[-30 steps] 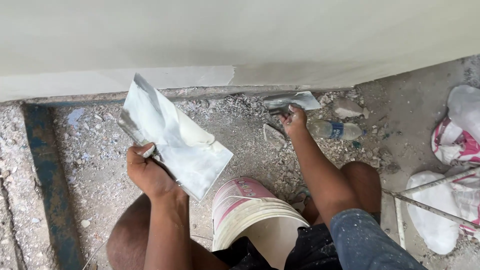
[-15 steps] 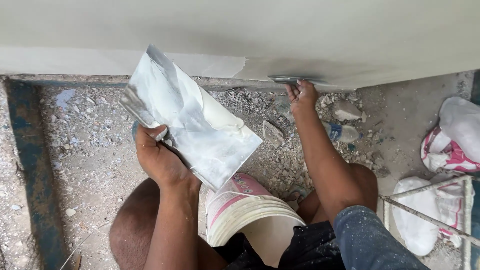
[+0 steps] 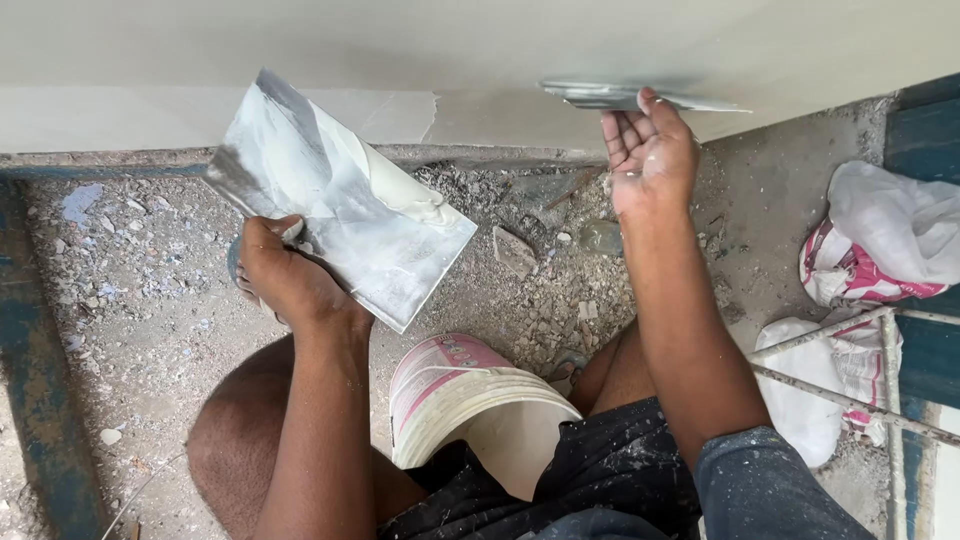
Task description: Applying wall putty to surface corners and smoothing it with hand trowels.
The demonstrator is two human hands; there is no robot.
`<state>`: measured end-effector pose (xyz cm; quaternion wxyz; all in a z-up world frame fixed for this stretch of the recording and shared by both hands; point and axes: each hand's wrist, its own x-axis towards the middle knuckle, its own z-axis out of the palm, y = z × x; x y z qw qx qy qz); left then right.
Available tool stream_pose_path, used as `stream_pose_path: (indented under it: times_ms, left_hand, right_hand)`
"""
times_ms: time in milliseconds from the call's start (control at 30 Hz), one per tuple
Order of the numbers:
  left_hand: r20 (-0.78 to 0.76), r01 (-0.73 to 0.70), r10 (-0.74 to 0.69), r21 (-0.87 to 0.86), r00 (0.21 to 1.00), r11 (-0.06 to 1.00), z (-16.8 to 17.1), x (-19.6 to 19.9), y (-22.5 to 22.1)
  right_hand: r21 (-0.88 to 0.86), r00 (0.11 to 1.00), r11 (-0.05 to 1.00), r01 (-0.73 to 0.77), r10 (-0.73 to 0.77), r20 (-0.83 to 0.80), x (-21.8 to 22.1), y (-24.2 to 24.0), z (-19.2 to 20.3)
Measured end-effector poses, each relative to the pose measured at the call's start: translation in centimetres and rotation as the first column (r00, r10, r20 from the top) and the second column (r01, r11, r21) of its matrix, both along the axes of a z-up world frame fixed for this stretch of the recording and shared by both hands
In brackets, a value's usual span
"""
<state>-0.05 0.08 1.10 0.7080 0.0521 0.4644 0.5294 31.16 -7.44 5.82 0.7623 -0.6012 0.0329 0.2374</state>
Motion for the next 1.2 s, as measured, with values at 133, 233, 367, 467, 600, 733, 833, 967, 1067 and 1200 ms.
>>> stream_pose_path:
  times_ms: [133, 233, 367, 467, 600, 733, 833, 967, 1067, 1200]
  left_hand:
    - [-0.014, -0.003, 0.003, 0.015, 1.000, 1.000, 1.2, -0.8, 0.1]
    - [-0.002, -0.032, 0.032, 0.065, 0.999, 0.997, 0.2, -1.6, 0.2]
    - [0.013, -0.079, 0.079, 0.086, 0.997, 0.993, 0.2, -2.1, 0.4]
    - [0.030, -0.118, 0.116, 0.081, 0.993, 0.990, 0.7, -2.5, 0.4]
    - [0.106, -0.151, 0.142, 0.084, 0.984, 0.985, 2.3, -2.7, 1.3]
    - [0.159, -0.153, 0.139, 0.074, 0.977, 0.986, 1.3, -3.2, 0.9]
    - [0.138, -0.135, 0.129, 0.034, 0.982, 0.990, 1.8, -3.3, 1.0]
    - [0.128, -0.137, 0.137, -0.009, 0.982, 0.990, 1.7, -3.5, 1.2]
    - [0.116, -0.149, 0.149, -0.006, 0.982, 0.989, 1.6, -3.3, 1.2]
    - [0.053, -0.139, 0.139, -0.001, 0.989, 0.990, 1.2, -2.8, 1.1]
  right_hand:
    - [0.171, 0.988, 0.985, 0.019, -0.045, 0.151, -0.8, -5.8, -5.8]
    - [0.250, 0.988, 0.960, -0.128, 0.100, 0.119, -0.1, -8.0, -13.9]
    - [0.123, 0.950, 0.989, -0.082, 0.115, -0.290, 0.1, -5.2, -23.7]
    - [0.010, 0.930, 0.992, -0.129, 0.124, -0.346, 0.4, -3.1, -30.4]
    - [-0.092, 0.920, 0.986, -0.140, 0.095, -0.380, -0.6, 0.5, -33.3]
    - [-0.001, 0.894, 0.989, -0.150, 0.136, -0.426, 0.5, 1.8, -36.6]
    - [-0.001, 0.847, 0.987, -0.163, 0.139, -0.513, 1.5, 3.0, -37.6]
    - [0.011, 0.870, 0.981, -0.194, 0.177, -0.461, 1.8, 4.8, -35.6]
    - [-0.035, 0.915, 0.988, -0.152, 0.128, -0.382, 0.5, 5.2, -29.9]
    - [-0.103, 0.958, 0.990, -0.096, 0.064, -0.281, 0.0, 5.0, -23.1]
